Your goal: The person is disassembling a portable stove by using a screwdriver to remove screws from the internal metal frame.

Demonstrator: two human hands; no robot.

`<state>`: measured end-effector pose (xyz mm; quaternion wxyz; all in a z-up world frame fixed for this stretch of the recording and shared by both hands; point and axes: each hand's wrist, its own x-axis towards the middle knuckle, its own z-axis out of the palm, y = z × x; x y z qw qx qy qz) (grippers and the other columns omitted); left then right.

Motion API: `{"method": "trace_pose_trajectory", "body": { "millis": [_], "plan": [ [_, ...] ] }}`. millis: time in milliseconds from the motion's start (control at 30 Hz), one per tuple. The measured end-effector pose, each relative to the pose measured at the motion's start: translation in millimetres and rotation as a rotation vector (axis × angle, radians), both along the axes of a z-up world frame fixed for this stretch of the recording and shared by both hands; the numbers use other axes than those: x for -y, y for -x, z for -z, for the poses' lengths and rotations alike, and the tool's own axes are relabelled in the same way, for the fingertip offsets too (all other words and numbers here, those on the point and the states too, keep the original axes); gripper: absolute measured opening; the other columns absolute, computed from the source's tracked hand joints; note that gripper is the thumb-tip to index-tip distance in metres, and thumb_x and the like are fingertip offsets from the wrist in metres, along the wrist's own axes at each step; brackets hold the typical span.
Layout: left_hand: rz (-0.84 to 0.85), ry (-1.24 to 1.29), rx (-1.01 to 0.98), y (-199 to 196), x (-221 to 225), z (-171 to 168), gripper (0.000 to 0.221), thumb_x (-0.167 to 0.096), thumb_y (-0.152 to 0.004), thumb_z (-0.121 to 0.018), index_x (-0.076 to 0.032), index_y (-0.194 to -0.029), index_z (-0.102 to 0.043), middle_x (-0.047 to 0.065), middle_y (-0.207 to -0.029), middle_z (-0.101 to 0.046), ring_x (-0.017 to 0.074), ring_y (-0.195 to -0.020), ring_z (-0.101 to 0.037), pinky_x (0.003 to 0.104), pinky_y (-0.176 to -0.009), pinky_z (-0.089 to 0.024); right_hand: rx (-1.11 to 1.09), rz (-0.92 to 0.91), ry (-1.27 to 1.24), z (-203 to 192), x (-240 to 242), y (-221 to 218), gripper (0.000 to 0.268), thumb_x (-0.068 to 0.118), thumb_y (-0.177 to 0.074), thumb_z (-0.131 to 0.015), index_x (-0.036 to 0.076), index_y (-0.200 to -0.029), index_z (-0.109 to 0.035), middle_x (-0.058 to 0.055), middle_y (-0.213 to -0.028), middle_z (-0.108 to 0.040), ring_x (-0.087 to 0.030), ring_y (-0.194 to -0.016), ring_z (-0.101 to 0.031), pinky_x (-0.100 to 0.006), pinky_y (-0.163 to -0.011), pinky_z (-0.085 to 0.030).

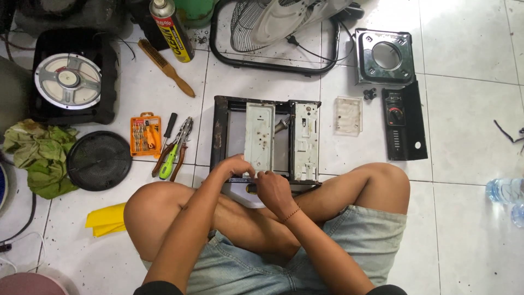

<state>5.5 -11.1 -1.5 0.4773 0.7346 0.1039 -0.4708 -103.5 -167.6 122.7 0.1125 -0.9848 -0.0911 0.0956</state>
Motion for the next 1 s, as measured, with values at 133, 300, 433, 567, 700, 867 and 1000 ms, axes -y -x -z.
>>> {"method": "trace_pose_trajectory", "body": {
  "millis": [133, 300, 433, 567, 700, 867, 1000],
  "plan": [
    [0.007, -0.024, 0.004, 6, 2, -11, 0.072, -0.005, -0.051, -0.094, -0.001, -0.119, -0.073, 0.02, -0.118, -0.073, 0.0373, -0.119, -0.064, 0.046, -0.096, -0.05, 0.007, -0.065, 0.005, 16, -4, 5, 0.011, 0.012, -0.091, -0.065, 0.01, -0.08, -0.066, -0.005, -0.068, -0.063, -0.024, -0.054, -0.068, -0.031, -0.046, -0.052],
    [-0.071, -0.047, -0.021, 4, 3, -48, 0.065, -0.014, -0.058, -0.092, 0.004, -0.116, -0.069, 0.018, -0.099, -0.066, 0.03, -0.099, -0.059, 0.04, -0.084, -0.048, 0.014, -0.202, 0.032, -11, 0, -3, 0.007, 0.003, -0.087, -0.069, 0.006, -0.081, -0.067, -0.01, -0.071, -0.065, -0.025, -0.052, -0.066, -0.031, -0.047, -0.052],
    [-0.091, -0.068, -0.145, 0, 7, -89, 0.087, -0.03, -0.081, -0.082, 0.006, -0.149, -0.04, 0.033, -0.147, -0.048, 0.0477, -0.135, -0.049, 0.061, -0.106, -0.041, -0.115, -0.257, -0.034, -55, 35, -22, 0.008, -0.002, -0.085, -0.068, 0.005, -0.085, -0.071, -0.014, -0.077, -0.07, -0.033, -0.065, -0.073, -0.042, -0.055, -0.057],
    [-0.146, -0.069, -0.105, -6, 8, -60, 0.087, -0.035, -0.079, -0.082, 0.007, -0.146, -0.045, 0.03, -0.138, -0.055, 0.0418, -0.116, -0.066, 0.051, -0.084, -0.059, -0.308, 0.191, -0.498, -83, 125, -70, 0.021, -0.004, -0.09, -0.062, -0.002, -0.106, -0.076, -0.023, -0.094, -0.075, -0.04, -0.085, -0.075, -0.045, -0.078, -0.058],
    [-0.122, -0.108, 0.0, -5, 10, -68, 0.079, -0.042, -0.077, -0.083, 0.006, -0.135, -0.06, 0.028, -0.136, -0.06, 0.0414, -0.127, -0.06, 0.051, -0.093, -0.054, -0.108, 0.343, -0.534, -42, 240, -115, 0.034, -0.019, -0.084, -0.059, -0.01, -0.115, -0.072, -0.035, -0.101, -0.072, -0.047, -0.09, -0.072, -0.052, -0.079, -0.059],
    [-0.283, 0.014, 0.051, -9, 6, -54, 0.054, -0.028, -0.077, -0.082, 0.005, -0.118, -0.069, 0.016, -0.095, -0.073, 0.0261, -0.084, -0.072, 0.041, -0.07, -0.06, 0.071, 0.858, -0.764, 39, 293, -116, 0.024, -0.012, -0.084, -0.069, -0.012, -0.109, -0.069, -0.037, -0.091, -0.068, -0.04, -0.06, -0.071, -0.047, -0.049, -0.064],
    [-0.274, 0.008, 0.156, -16, 5, -54, 0.048, -0.03, -0.077, -0.084, 0.001, -0.112, -0.074, 0.014, -0.095, -0.074, 0.0225, -0.087, -0.068, 0.039, -0.077, -0.057, 0.113, 0.877, -0.875, 21, 274, -124, 0.022, -0.007, -0.085, -0.074, -0.012, -0.106, -0.07, -0.036, -0.092, -0.069, -0.039, -0.063, -0.073, -0.046, -0.05, -0.065]
  ]
}}
